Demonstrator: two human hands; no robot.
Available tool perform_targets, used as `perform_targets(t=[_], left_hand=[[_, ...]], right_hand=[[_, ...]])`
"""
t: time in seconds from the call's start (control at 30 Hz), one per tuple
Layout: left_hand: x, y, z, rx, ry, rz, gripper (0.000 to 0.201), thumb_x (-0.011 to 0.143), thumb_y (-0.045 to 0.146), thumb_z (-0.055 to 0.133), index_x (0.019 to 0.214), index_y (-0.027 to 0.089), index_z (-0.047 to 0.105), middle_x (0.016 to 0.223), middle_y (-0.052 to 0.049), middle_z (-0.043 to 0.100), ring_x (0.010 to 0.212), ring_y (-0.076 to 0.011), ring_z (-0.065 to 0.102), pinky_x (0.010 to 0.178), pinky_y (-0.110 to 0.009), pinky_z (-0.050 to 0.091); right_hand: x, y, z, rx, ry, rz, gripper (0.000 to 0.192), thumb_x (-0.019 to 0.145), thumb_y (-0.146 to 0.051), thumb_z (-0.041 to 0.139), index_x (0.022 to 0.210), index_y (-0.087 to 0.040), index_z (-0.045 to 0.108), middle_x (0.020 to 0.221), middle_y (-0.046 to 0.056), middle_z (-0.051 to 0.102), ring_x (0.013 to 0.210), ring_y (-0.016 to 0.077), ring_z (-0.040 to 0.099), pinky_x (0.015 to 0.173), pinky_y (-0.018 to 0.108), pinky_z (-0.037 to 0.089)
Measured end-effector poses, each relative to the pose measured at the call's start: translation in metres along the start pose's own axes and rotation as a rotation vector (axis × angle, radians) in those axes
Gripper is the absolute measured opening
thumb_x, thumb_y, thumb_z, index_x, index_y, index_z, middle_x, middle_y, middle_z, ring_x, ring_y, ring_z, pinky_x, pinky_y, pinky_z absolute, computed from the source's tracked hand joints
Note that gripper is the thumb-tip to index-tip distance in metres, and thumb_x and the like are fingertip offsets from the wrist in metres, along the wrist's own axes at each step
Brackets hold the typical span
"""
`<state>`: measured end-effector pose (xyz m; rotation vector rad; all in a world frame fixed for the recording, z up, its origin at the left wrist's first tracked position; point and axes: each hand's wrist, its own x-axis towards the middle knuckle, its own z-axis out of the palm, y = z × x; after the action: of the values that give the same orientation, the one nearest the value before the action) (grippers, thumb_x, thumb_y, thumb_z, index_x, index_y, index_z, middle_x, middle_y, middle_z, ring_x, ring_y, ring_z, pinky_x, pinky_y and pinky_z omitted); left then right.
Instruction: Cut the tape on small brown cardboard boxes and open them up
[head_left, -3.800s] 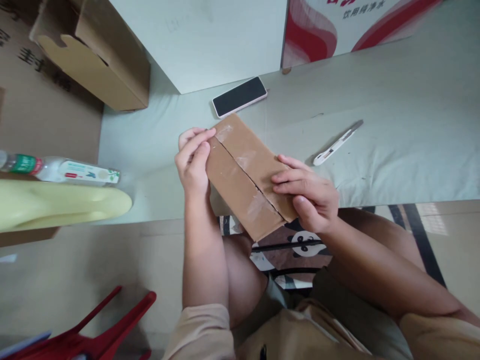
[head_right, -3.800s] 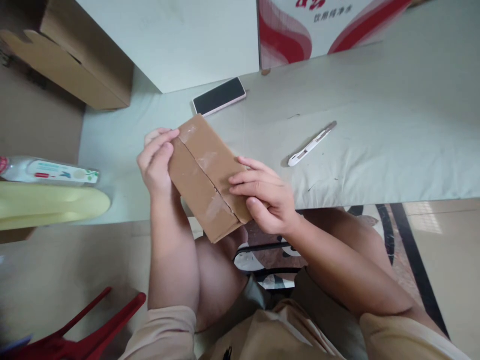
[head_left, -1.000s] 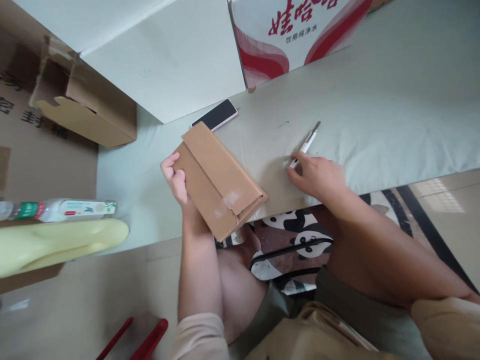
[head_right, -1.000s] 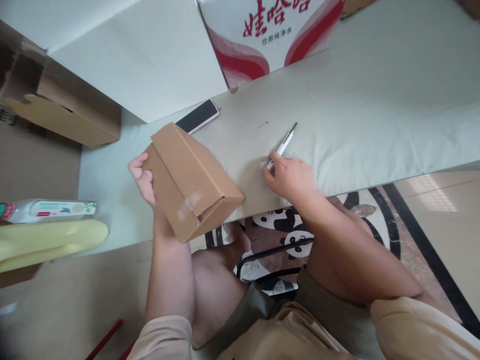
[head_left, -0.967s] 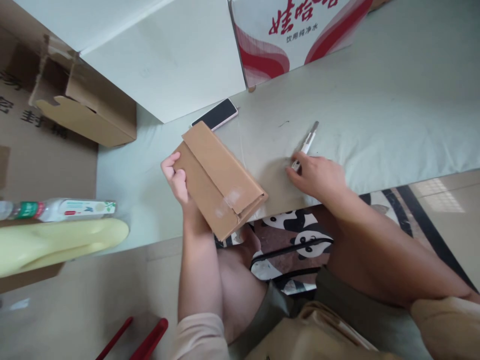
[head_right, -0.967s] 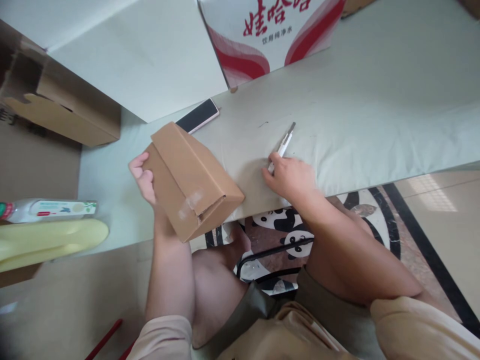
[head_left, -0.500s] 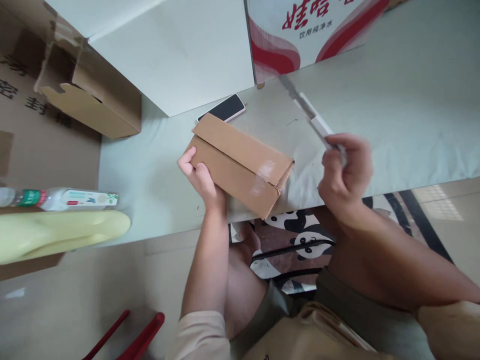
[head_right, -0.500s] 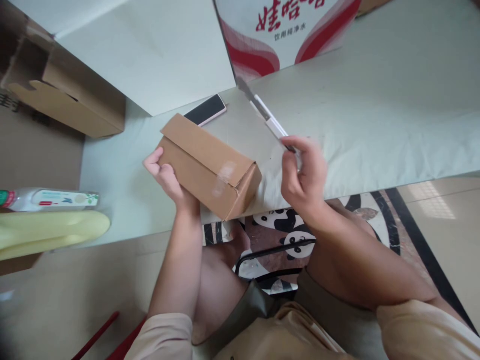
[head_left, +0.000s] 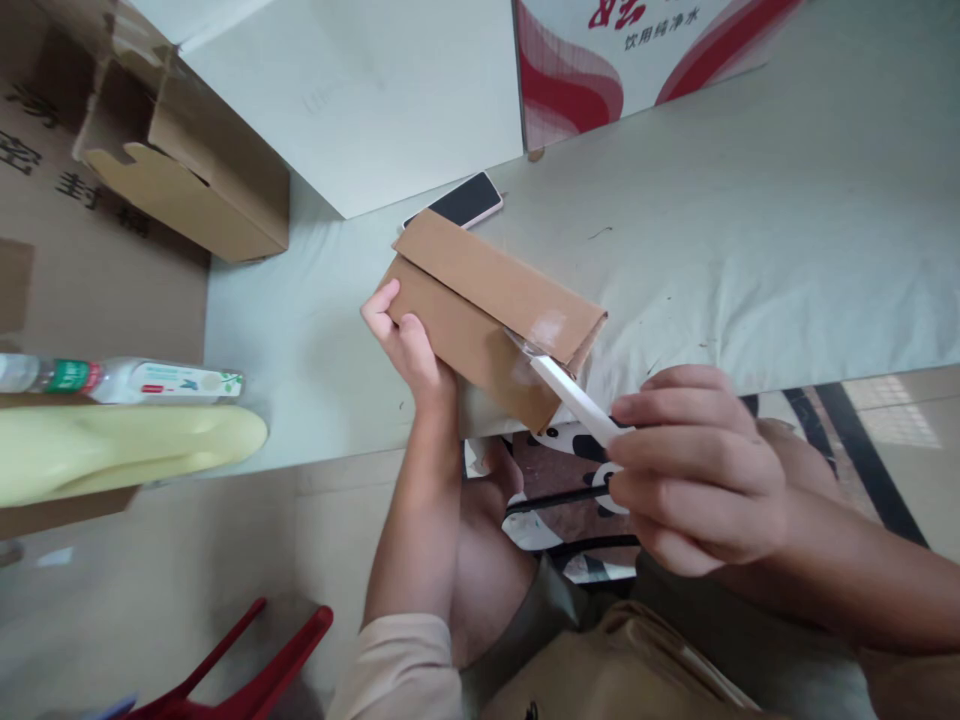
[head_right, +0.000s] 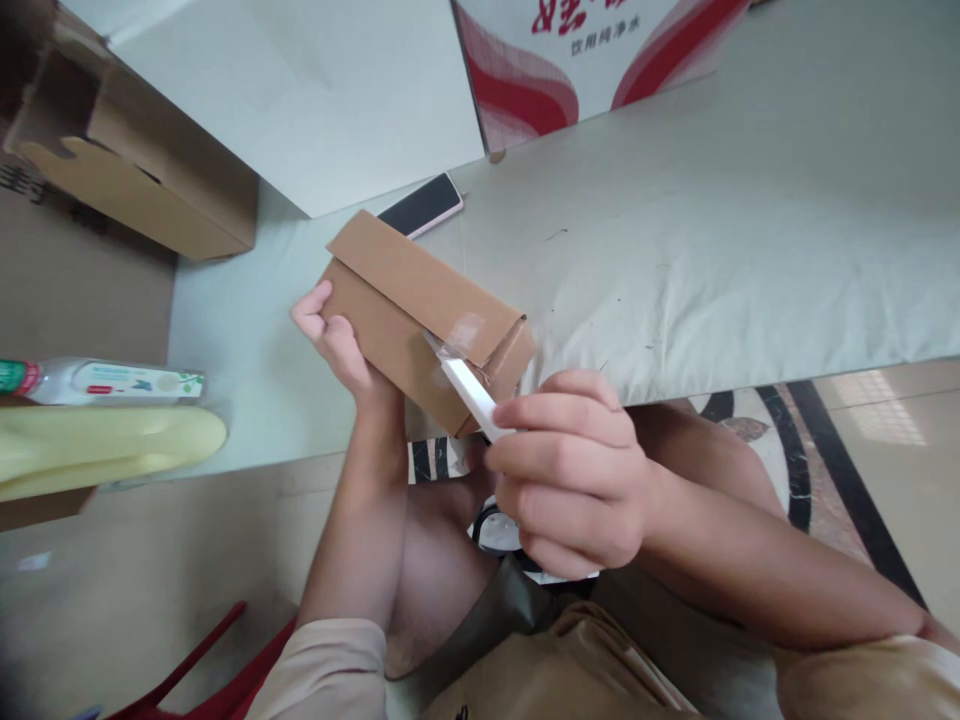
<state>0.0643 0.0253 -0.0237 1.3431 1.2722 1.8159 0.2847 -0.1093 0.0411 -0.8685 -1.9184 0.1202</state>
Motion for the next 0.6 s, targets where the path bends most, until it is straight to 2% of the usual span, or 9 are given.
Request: perform_targets(t=[0.07,0.13,0.23,0.3,0.4,0.6], left_hand=[[0.0,0.0,0.0,0.002,0.006,-0.007,0.035,0.088,0.045,0.046,0.115,0.023,0.046,0.116,-0.006,0.057,0.099,-0.0175,0.061,0.087,-0.033,0.05],[0.001,-0.001,0.0,0.003,0.017,-0.014,0.035,0.088,0.045,0.046,0.115,0.022,0.046,0.116,-0.006,0.057,0.098,-0.0176,0.061,0.085,-0.033,0.051],[0.001,-0.002,-0.002,0.037,0.019,0.003,0.037,0.087,0.047,0.047,0.114,0.021,0.046,0.114,-0.006,0.057,0.099,-0.0186,0.061,0.087,-0.034,0.051],[0.002,-0.003,-0.003,0.063,0.011,0.026,0.039,0.086,0.05,0.048,0.113,0.022,0.046,0.115,-0.006,0.057,0.102,-0.0195,0.061,0.09,-0.035,0.05],[0.003,-0.005,-0.005,0.077,0.001,0.046,0.042,0.085,0.054,0.05,0.113,0.022,0.046,0.117,-0.007,0.058,0.104,-0.0205,0.061,0.091,-0.036,0.05],[0.004,-0.008,-0.006,0.118,-0.001,0.064,0.04,0.084,0.052,0.05,0.112,0.023,0.047,0.116,-0.007,0.06,0.104,-0.0208,0.061,0.091,-0.036,0.051]], right_hand=[[0.002,0.0,0.008,0.101,-0.02,-0.118,0.03,0.092,-0.016,0.042,0.068,-0.025,0.056,0.082,-0.002,0.071,0.103,0.0156,0.069,0.096,0.038,0.048],[0.003,-0.002,0.013,0.218,-0.1,-0.177,0.032,0.092,-0.015,0.039,0.068,-0.023,0.058,0.073,-0.002,0.066,0.099,0.0146,0.068,0.102,0.038,0.045],[0.004,-0.003,0.017,0.299,-0.161,-0.222,0.03,0.088,-0.015,0.04,0.063,-0.021,0.056,0.061,-0.002,0.05,0.08,0.0145,0.063,0.09,0.039,0.042],[0.003,-0.004,0.017,0.298,-0.175,-0.233,0.027,0.083,-0.013,0.041,0.061,-0.02,0.054,0.059,-0.002,0.046,0.076,0.0145,0.059,0.079,0.04,0.036],[0.002,-0.004,0.011,0.299,-0.181,-0.185,0.023,0.078,-0.01,0.042,0.06,-0.018,0.054,0.058,-0.002,0.045,0.075,0.0149,0.058,0.072,0.04,0.029],[0.004,-0.013,-0.001,0.33,-0.187,-0.102,0.018,0.071,-0.009,0.045,0.061,-0.018,0.057,0.057,0.0,0.046,0.07,0.0171,0.057,0.067,0.039,0.03]])
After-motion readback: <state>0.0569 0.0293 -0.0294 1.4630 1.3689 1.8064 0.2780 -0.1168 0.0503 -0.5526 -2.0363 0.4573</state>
